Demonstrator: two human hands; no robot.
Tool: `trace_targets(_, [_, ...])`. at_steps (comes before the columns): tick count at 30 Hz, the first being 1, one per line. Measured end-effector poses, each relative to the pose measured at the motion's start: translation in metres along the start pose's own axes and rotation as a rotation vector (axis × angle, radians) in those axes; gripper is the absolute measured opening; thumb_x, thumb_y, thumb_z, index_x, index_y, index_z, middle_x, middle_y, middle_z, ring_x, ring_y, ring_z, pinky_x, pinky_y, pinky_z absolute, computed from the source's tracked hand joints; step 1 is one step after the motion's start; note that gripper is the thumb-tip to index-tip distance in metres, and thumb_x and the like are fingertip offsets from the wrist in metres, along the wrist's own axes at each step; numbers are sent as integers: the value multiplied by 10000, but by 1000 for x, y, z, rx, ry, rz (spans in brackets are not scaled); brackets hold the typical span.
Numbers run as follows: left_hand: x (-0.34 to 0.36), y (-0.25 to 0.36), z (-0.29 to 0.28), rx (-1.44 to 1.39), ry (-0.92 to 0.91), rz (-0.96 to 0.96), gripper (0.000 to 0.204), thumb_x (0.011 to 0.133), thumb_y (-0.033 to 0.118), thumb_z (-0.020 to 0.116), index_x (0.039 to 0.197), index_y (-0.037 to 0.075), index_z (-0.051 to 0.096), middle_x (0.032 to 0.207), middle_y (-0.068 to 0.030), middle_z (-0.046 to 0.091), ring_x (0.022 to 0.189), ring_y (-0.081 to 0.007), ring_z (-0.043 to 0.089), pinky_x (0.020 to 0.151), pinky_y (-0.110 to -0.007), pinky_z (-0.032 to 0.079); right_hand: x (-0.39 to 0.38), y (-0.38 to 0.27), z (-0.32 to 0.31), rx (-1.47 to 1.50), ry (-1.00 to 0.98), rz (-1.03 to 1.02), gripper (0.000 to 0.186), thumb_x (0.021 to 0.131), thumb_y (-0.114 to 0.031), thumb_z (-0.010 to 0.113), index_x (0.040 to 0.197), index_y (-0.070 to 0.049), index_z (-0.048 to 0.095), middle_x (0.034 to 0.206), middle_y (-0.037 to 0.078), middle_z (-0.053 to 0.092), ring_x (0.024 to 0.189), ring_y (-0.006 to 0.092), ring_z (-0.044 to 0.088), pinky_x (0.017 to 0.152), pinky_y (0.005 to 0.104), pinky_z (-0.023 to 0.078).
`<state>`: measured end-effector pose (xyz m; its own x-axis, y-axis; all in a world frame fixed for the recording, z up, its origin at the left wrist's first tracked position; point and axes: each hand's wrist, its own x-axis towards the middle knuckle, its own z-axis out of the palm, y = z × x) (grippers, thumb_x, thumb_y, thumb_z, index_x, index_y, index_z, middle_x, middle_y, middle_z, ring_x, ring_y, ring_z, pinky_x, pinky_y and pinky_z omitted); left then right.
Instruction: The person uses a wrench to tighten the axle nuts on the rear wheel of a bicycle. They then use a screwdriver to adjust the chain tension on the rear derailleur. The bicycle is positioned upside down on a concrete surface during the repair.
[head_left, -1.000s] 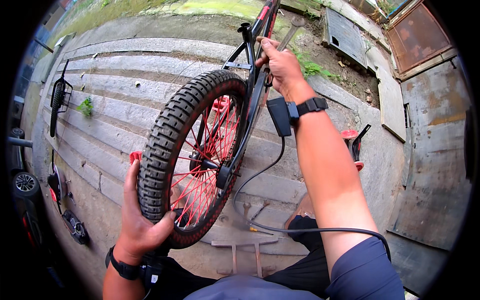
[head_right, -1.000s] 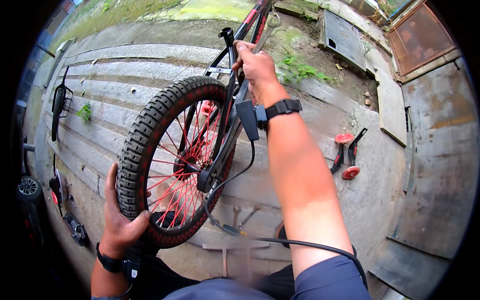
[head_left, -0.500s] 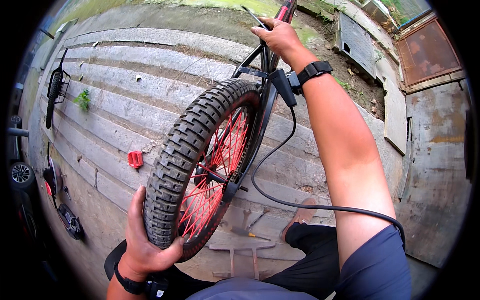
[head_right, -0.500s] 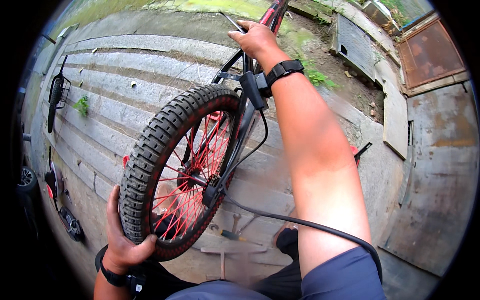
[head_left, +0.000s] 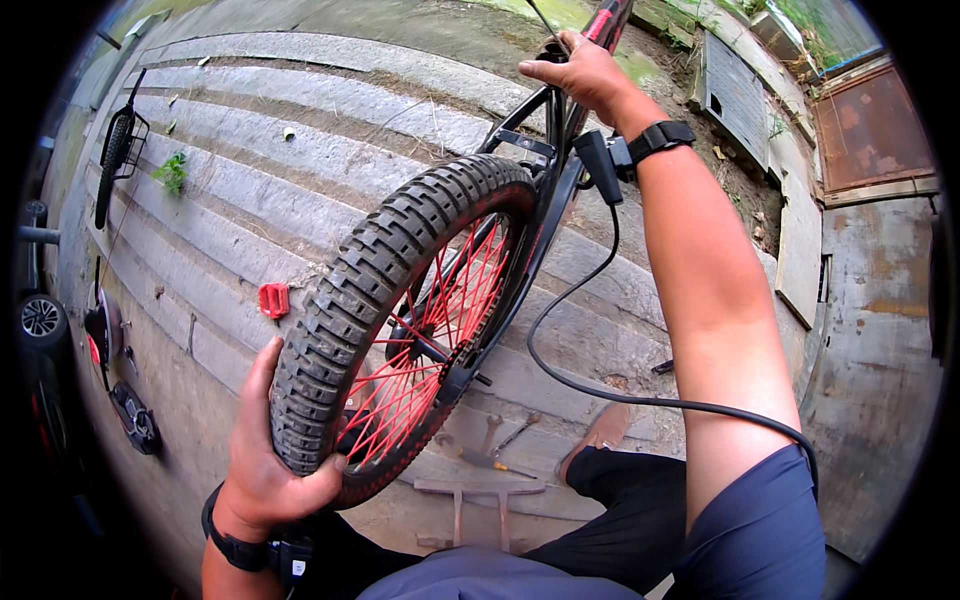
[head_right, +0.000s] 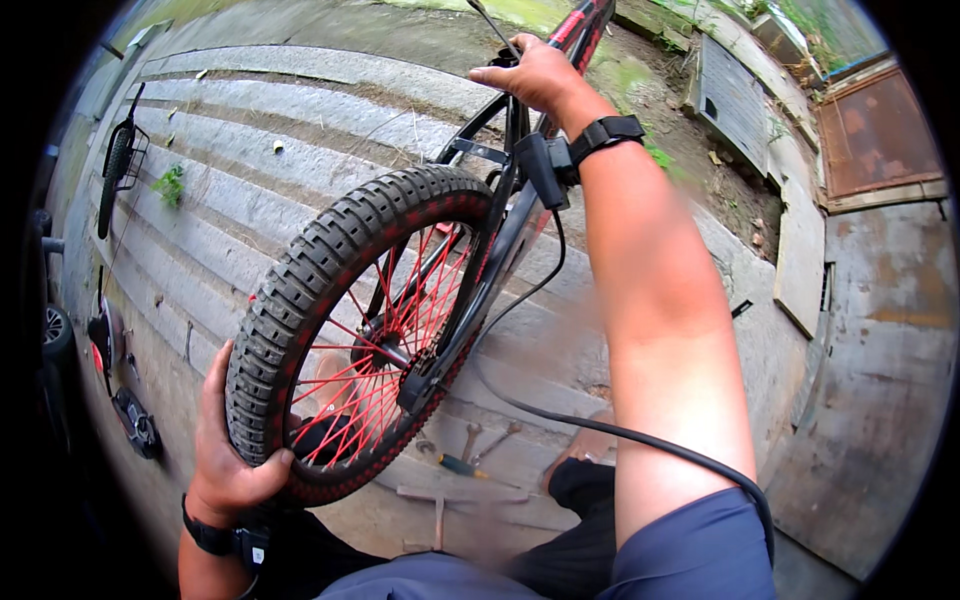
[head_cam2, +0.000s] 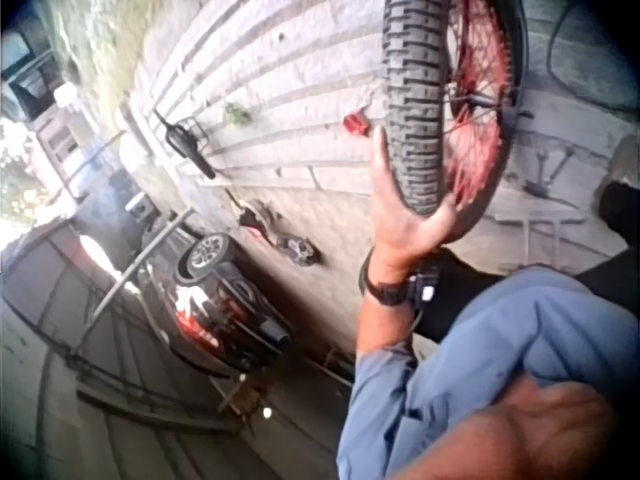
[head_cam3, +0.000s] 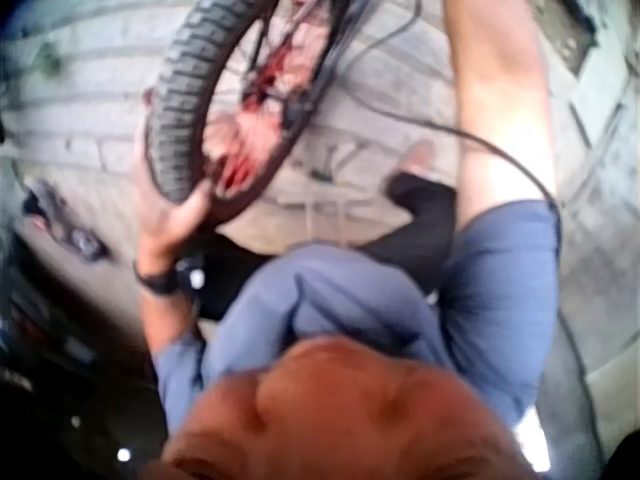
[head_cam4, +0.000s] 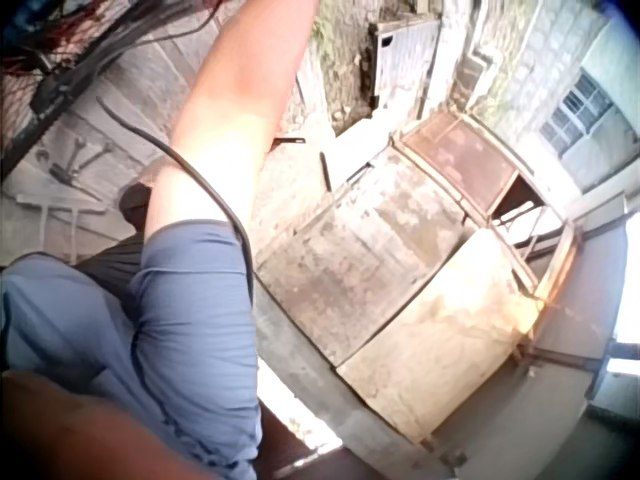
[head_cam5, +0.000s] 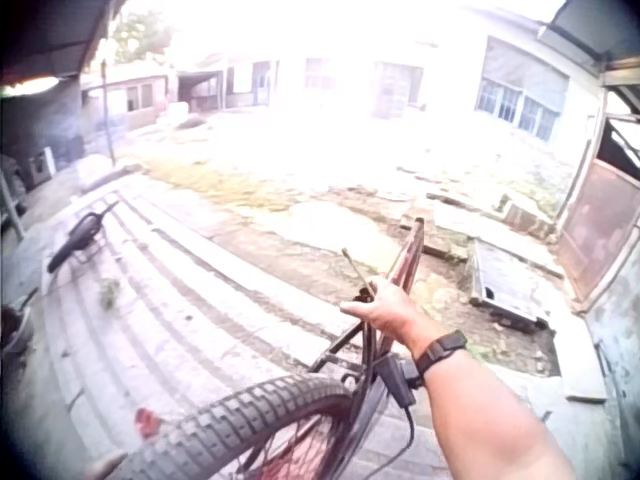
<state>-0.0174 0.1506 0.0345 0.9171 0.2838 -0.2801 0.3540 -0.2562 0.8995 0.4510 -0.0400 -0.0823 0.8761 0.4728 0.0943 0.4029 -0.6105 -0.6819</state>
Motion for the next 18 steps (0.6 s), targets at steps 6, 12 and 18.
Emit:
trace_targets(6, [-4, 0, -8, 7, -43, -96, 992, 644, 107, 765, 1486, -37, 261, 1136, -101, 612, 932, -171, 629, 879, -319, 498, -24, 20, -19, 11, -10, 15, 474, 830, -350, 806, 1065, 8, 602, 910, 52, 621, 834, 140, 578, 759, 296, 476])
trace_targets(12, [-16, -12, -25, 137, -174, -47, 865, 634, 107, 794, 1393, -23, 399, 1134, -123, 619, 1064, -206, 611, 949, -354, 469, -106, 30, -63, 62, 54, 164, 583, 791, -400, 819, 1110, 42, 613, 952, 139, 688, 866, 202, 638, 790, 334, 508])
trace_targets(18, [-14, -11, -25, 259, -211, 85, 707, 615, 103, 781, 1261, -13, 520, 1065, -157, 653, 1001, -258, 655, 913, -364, 495, -196, 60, -100, 141, 197, 174, 402, 838, -315, 795, 1005, -7, 599, 796, 18, 574, 732, 104, 518, 666, 276, 447])
